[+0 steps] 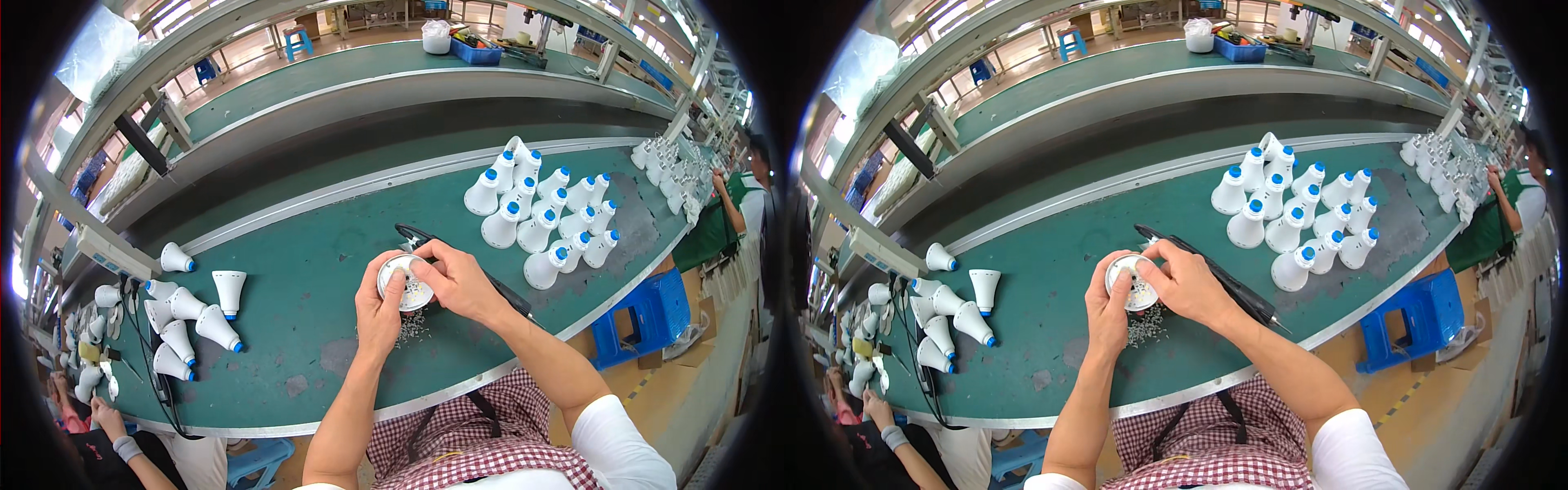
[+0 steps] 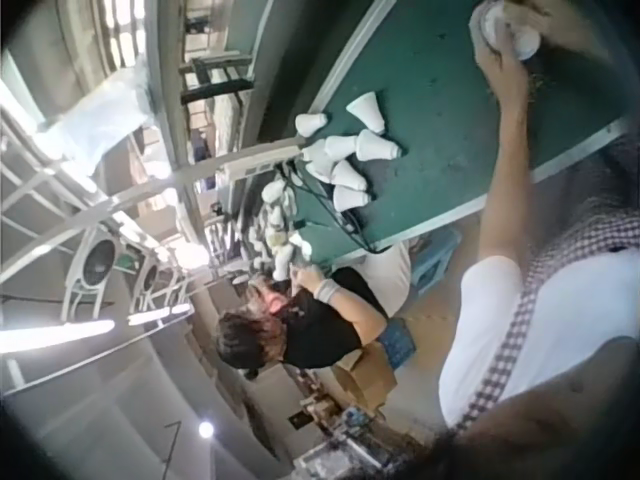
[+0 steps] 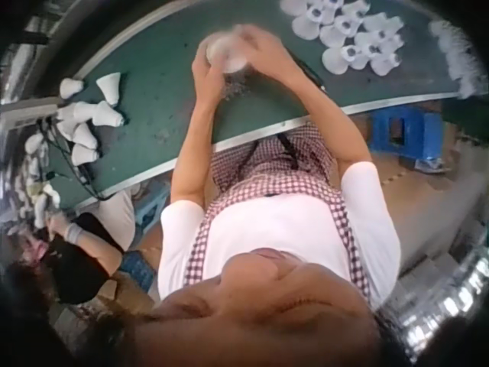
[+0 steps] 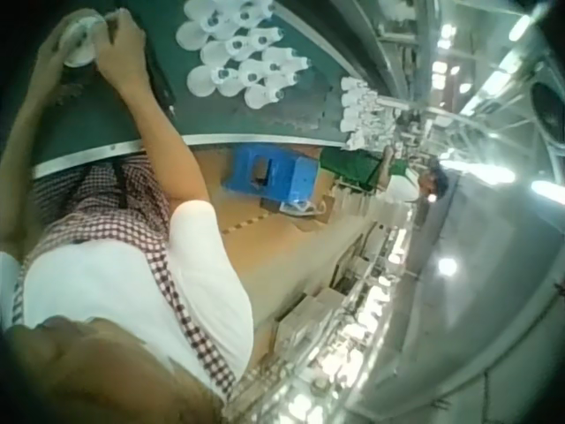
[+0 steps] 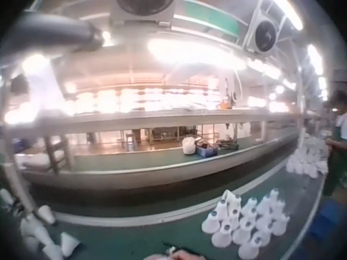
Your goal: The person assembles plastic component housings by driving screws into them with an electric screwdriver.
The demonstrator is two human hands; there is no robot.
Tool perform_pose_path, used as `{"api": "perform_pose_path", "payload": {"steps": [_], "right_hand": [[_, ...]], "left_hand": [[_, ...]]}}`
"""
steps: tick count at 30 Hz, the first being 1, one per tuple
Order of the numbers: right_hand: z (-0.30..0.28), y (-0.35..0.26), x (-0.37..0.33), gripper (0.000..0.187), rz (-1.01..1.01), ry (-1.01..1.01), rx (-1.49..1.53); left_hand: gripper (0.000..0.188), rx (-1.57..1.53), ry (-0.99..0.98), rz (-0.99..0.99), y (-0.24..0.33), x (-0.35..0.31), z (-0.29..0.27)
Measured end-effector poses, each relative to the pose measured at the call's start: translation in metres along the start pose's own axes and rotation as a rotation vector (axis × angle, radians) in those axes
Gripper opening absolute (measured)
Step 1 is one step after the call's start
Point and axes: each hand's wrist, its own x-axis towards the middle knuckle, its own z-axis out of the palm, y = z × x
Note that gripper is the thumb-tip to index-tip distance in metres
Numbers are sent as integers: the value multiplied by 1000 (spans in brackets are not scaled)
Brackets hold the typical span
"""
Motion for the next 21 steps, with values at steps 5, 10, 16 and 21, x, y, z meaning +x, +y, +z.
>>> {"api": "perform_pose_path", "payload": {"steps": [5, 10, 16, 21], "right_hand": [[2, -12, -1, 26, 45, -17, -60], [6, -6, 5, 26, -7, -11, -144], [-5, -19, 12, 35, 172, -158, 243], [-11, -23, 8, 36, 229, -149, 380]], "left_hand": [[20, -58, -9, 9, 1, 1, -4], [23, 63, -16, -103, 8, 3, -10], [43, -176, -40, -153, 23, 7, -14], [47, -385, -107, -239, 18, 9, -19]]}}
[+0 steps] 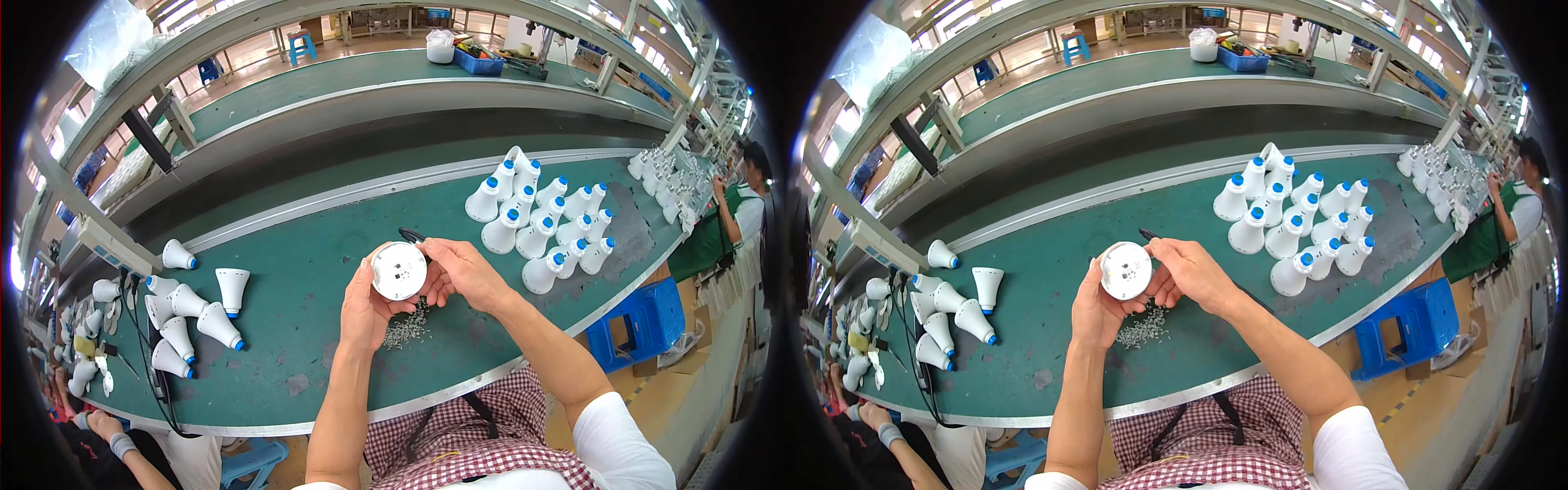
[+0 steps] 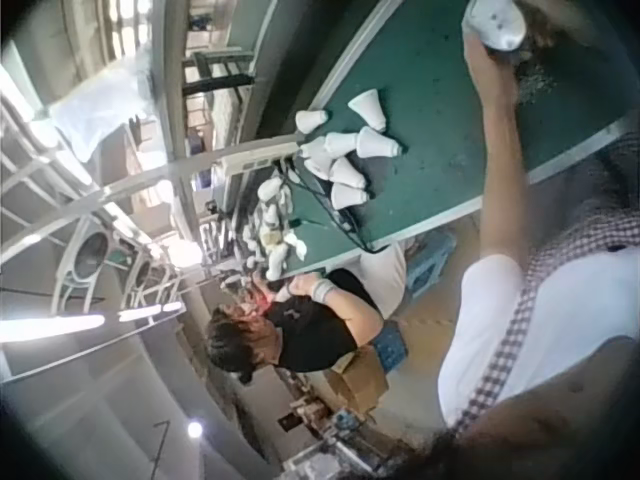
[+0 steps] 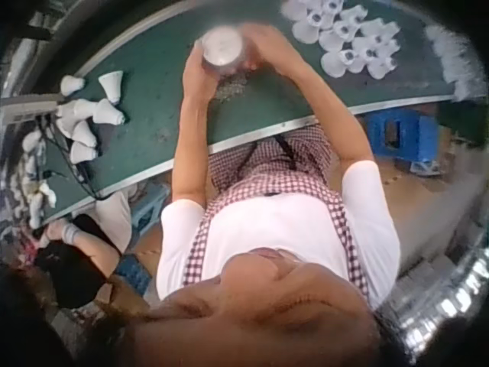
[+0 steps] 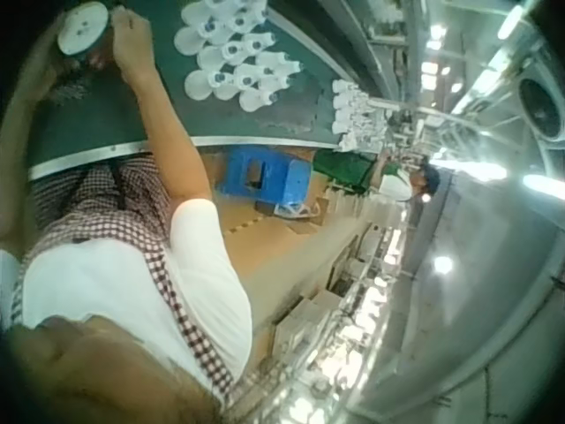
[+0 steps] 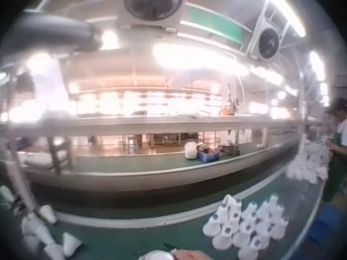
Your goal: The person assembles plastic component housings by driving screws into them with an electric screwdriver.
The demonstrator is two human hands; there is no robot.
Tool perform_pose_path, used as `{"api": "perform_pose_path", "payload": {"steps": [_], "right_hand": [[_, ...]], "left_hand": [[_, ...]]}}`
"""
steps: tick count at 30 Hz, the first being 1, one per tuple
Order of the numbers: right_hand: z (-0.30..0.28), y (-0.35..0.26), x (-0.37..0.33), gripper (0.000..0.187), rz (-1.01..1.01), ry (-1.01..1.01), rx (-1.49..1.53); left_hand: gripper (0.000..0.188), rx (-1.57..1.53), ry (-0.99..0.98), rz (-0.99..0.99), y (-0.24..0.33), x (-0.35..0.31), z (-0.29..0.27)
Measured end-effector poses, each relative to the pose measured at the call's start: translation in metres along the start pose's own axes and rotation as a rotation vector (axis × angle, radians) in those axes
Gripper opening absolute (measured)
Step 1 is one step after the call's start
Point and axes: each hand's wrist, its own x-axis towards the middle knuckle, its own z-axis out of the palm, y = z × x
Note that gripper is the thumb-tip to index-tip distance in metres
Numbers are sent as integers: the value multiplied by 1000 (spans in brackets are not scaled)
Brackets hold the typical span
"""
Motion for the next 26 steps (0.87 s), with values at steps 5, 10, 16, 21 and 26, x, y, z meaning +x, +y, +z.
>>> {"api": "perform_pose_path", "payload": {"steps": [5, 10, 16, 21, 26], "right_hand": [[-11, 17, -10, 34, -432, 268, -706], [-15, 43, -19, 53, -474, 355, -1194], [-27, 47, -20, 58, -361, 589, -1418], [-43, 58, -36, 65, -257, 609, -1374], [-51, 68, -43, 66, -180, 634, -1346]], "left_hand": [[44, -219, 11, -79, 0, 2, -10], [43, -340, 56, -164, 1, 3, -7], [44, -504, 1, -231, 0, 4, -15], [43, -436, 11, -174, 1, 1, -10], [45, -162, -57, 89, -1, -2, -5]]}}
